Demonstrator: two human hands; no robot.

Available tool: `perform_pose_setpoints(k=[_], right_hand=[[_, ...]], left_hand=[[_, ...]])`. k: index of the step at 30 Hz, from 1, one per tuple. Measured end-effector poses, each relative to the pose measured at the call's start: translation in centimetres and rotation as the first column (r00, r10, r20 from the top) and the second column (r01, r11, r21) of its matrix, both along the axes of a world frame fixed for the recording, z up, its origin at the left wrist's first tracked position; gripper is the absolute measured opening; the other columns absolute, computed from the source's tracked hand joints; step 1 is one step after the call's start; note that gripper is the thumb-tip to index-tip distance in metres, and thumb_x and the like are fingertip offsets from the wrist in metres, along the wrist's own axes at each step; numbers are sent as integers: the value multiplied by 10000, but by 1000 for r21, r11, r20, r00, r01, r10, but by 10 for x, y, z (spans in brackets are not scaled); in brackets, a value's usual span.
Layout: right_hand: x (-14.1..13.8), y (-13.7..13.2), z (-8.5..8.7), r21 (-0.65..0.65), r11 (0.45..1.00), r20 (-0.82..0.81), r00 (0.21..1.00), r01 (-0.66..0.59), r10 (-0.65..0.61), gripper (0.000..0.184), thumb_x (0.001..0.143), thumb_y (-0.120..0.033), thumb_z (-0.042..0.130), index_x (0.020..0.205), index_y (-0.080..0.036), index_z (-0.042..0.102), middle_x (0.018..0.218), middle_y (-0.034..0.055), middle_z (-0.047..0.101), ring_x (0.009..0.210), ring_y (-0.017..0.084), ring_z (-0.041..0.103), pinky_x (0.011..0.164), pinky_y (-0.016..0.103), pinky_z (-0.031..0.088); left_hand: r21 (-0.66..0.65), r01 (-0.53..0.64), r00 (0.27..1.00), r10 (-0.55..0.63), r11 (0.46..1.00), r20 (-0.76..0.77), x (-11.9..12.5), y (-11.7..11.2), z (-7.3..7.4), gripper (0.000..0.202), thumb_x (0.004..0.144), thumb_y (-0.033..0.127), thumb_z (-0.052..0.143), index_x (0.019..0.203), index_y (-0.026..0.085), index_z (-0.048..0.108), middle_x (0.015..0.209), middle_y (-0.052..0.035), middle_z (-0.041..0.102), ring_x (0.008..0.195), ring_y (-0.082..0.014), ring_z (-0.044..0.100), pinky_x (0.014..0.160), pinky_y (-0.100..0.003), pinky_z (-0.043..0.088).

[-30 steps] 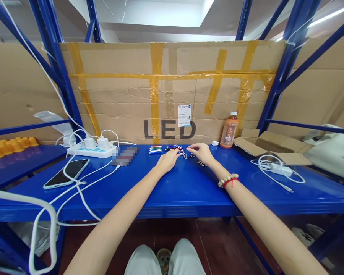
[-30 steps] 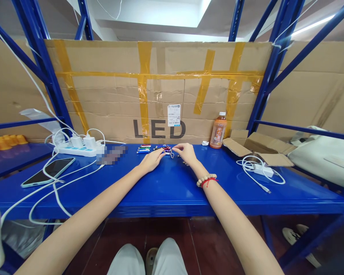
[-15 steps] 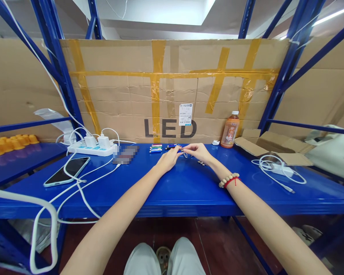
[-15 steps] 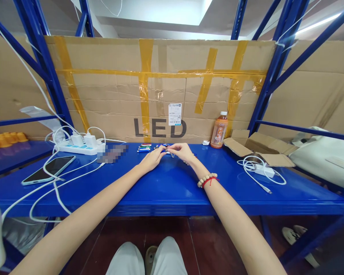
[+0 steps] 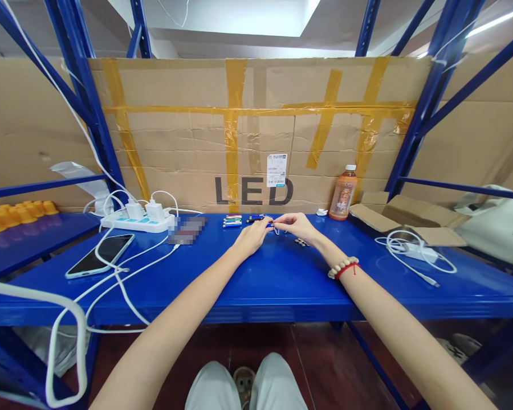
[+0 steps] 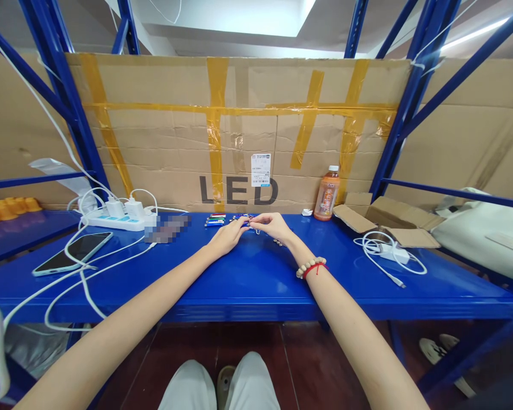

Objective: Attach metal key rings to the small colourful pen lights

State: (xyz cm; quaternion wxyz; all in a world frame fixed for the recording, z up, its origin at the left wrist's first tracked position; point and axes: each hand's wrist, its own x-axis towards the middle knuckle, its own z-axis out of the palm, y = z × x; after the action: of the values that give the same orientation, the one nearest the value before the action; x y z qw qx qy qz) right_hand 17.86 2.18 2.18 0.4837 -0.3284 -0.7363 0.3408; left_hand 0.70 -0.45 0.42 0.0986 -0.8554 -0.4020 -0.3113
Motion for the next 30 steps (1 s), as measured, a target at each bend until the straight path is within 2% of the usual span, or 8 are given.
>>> perform_pose_setpoints(k=[7, 13, 16, 20, 26, 30], right_hand=[[-3, 1, -4, -47, 999, -40, 999, 16, -18, 379, 472, -358, 742, 741, -112, 636, 691, 60, 644, 633, 145, 595, 644, 269, 476], [-5, 0, -4, -16, 1000, -63, 998, 13, -14, 378, 490, -324, 743, 802, -120, 676, 808, 75, 656, 757, 184, 608, 744, 292, 478], [-3, 3, -4, 17, 1000, -38, 999, 3, -2, 355, 502, -314, 737, 803, -133, 689, 823, 69, 657, 786, 194, 605, 776, 306, 470], [0, 9, -7, 24, 1000, -39, 999, 19, -18, 306, 461, -304, 748, 708, -132, 695, 747, 64, 659, 718, 189, 603, 747, 317, 469], [2, 9, -7, 86, 994, -32, 997, -61, 64, 233, 451, -313, 750, 594, -146, 675, 687, 54, 640, 655, 154, 577, 670, 291, 462], [3, 7, -6, 145, 986, 0, 996, -88, 89, 208, 445, -311, 756, 528, -151, 651, 663, 46, 609, 633, 133, 556, 635, 271, 451]], left_hand=[[64, -18, 998, 22, 998, -58, 0, 4, -2, 319, 906, 285, 284, 1171, 187, 430, 1189, -38, 497, 1110, -159, 439, 936, -293, 370], [-26, -45, 996, 47, 999, 79, -1, 7, -4, 319, 907, 301, 271, 1159, 207, 442, 1191, -26, 499, 1101, -153, 458, 927, -282, 374], [-98, 6, 996, 2, 995, 91, -2, 5, -2, 303, 910, 326, 246, 1129, 235, 434, 1177, -12, 505, 1082, -163, 475, 880, -290, 402], [-183, 65, 996, -52, 981, 73, -3, 2, -1, 280, 908, 340, 239, 1099, 227, 410, 1145, -29, 512, 1040, -185, 497, 834, -321, 421], [-165, 180, 983, -173, 970, 60, -3, 2, -3, 272, 906, 282, 252, 1055, 146, 434, 1119, -86, 503, 1059, -163, 459, 932, -308, 359], [-168, 175, 984, -177, 970, 2, -4, 0, -2, 283, 904, 269, 257, 1095, 152, 430, 1162, -81, 488, 1088, -165, 447, 949, -312, 347]])
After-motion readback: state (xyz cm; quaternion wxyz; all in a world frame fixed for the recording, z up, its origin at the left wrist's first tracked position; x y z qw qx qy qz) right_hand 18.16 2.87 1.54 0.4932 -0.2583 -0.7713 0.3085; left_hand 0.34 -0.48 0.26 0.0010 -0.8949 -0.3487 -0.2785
